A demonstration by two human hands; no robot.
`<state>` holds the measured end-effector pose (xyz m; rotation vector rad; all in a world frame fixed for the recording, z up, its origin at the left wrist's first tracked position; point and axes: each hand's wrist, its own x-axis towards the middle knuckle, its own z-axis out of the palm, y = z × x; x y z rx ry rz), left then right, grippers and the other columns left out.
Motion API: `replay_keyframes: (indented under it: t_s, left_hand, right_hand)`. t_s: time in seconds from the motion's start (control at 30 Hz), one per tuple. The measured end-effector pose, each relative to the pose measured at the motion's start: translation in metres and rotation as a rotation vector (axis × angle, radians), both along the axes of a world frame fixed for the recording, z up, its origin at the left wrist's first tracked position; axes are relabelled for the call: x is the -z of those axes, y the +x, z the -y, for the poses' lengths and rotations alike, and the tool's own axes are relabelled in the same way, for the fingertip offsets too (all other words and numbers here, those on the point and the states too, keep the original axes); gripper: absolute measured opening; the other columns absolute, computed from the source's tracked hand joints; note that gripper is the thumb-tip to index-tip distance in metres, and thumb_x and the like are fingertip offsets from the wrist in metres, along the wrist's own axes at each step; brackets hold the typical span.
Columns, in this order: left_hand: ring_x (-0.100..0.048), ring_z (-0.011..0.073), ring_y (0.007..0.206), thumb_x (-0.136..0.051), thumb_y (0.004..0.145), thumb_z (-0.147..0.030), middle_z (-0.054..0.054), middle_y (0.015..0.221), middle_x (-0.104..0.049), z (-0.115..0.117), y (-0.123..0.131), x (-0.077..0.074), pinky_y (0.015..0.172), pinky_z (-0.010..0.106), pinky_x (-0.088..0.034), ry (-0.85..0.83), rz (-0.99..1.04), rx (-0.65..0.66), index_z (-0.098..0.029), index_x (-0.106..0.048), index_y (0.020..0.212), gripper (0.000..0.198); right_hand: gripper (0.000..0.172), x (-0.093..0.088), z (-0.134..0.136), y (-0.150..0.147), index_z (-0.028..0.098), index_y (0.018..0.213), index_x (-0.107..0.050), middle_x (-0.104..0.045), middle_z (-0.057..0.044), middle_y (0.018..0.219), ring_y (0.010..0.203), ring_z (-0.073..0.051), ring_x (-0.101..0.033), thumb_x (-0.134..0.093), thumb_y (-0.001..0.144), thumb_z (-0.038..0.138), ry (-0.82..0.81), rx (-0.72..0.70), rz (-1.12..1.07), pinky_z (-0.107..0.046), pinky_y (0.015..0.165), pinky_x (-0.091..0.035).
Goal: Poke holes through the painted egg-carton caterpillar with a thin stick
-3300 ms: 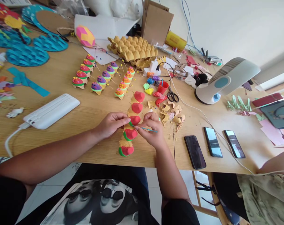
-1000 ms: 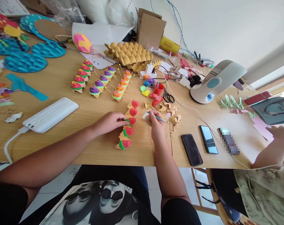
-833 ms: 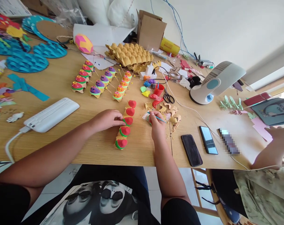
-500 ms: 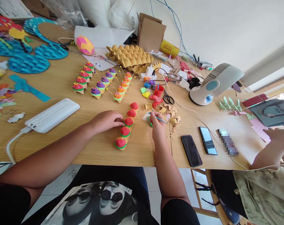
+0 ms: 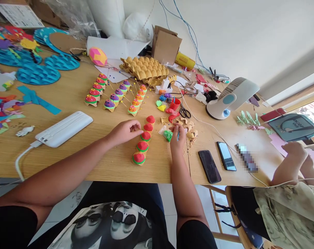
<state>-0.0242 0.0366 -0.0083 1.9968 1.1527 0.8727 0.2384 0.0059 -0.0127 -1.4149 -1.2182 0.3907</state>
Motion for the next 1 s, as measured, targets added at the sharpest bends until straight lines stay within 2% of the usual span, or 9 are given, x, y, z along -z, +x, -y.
replay_keyframes:
  t_s: [0.07,0.17,0.27,0.33,0.47,0.7,0.83,1.0]
  left_hand:
    - [-0.062,0.0164,0.079,-0.068,0.088,-0.034,0.001,0.091,-0.069,0.002,0.005,0.003,0.072,0.029,-0.045,0.084,0.055,-0.08,-0.021,-0.065,0.094,0.015]
    - [-0.064,0.0174,0.083,-0.066,0.089,-0.028,0.002,0.092,-0.07,0.005,0.01,0.006,0.073,0.03,-0.047,0.181,0.059,-0.114,-0.021,-0.067,0.101,0.014]
    - [-0.066,0.0182,0.089,-0.065,0.09,-0.026,0.003,0.096,-0.07,0.006,0.013,0.007,0.073,0.03,-0.048,0.232,0.093,-0.124,-0.021,-0.067,0.103,0.014]
    - [-0.066,0.0184,0.091,-0.065,0.091,-0.024,0.004,0.097,-0.071,0.007,0.013,0.007,0.074,0.031,-0.049,0.254,0.113,-0.125,-0.021,-0.067,0.102,0.012]
    - [-0.066,0.0191,0.093,-0.064,0.091,-0.021,0.004,0.097,-0.072,0.006,0.014,0.006,0.077,0.032,-0.05,0.315,0.13,-0.116,-0.021,-0.067,0.1,0.009]
    - [-0.065,0.0215,0.096,-0.066,0.092,-0.021,0.004,0.095,-0.071,0.003,0.014,0.008,0.09,0.037,-0.051,0.413,0.11,-0.113,-0.021,-0.07,0.092,0.004]
    - [-0.064,0.0221,0.1,-0.065,0.095,-0.027,0.005,0.099,-0.07,0.004,0.014,0.005,0.094,0.038,-0.05,0.439,0.09,-0.115,-0.023,-0.074,0.096,0.01]
    - [-0.064,0.0217,0.103,-0.064,0.097,-0.032,0.005,0.103,-0.07,0.01,0.016,-0.001,0.095,0.037,-0.05,0.413,0.183,-0.053,-0.023,-0.074,0.102,0.014]
  right_hand:
    - [0.037,0.002,0.001,0.003,0.02,0.111,-0.066,-0.074,-0.011,0.106,0.102,-0.025,-0.067,-0.053,0.096,0.051,-0.042,0.003,0.305,-0.042,0.093,-0.051]
    - [0.051,0.007,0.003,0.003,0.019,0.128,-0.061,-0.07,-0.017,0.128,0.121,-0.033,-0.062,-0.067,0.087,0.05,-0.192,-0.036,0.588,-0.051,0.104,-0.047]
    - [0.061,0.011,0.002,0.001,0.017,0.136,-0.056,-0.067,-0.02,0.135,0.129,-0.036,-0.058,-0.072,0.084,0.046,-0.333,-0.046,0.725,-0.055,0.11,-0.042]
    - [0.057,0.012,0.001,0.001,0.018,0.133,-0.058,-0.068,-0.019,0.132,0.128,-0.036,-0.058,-0.073,0.084,0.042,-0.366,-0.039,0.781,-0.055,0.111,-0.042]
    - [0.043,0.01,0.001,0.0,0.021,0.125,-0.063,-0.073,-0.014,0.12,0.117,-0.033,-0.064,-0.072,0.086,0.038,-0.361,-0.048,0.815,-0.053,0.106,-0.045]
    - [0.045,0.003,0.006,-0.011,0.019,0.133,-0.061,-0.069,-0.017,0.124,0.109,-0.033,-0.067,-0.065,0.092,0.037,-0.171,0.0,0.744,-0.051,0.097,-0.052]
    - [0.043,-0.012,0.014,-0.022,0.021,0.132,-0.062,-0.07,-0.016,0.122,0.111,-0.031,-0.066,-0.066,0.093,0.039,-0.045,-0.118,0.679,-0.049,0.097,-0.054]
    - [0.046,-0.042,0.03,-0.039,0.025,0.136,-0.058,-0.069,-0.013,0.129,0.117,-0.03,-0.065,-0.069,0.093,0.036,-0.002,-0.3,0.715,-0.048,0.099,-0.055]
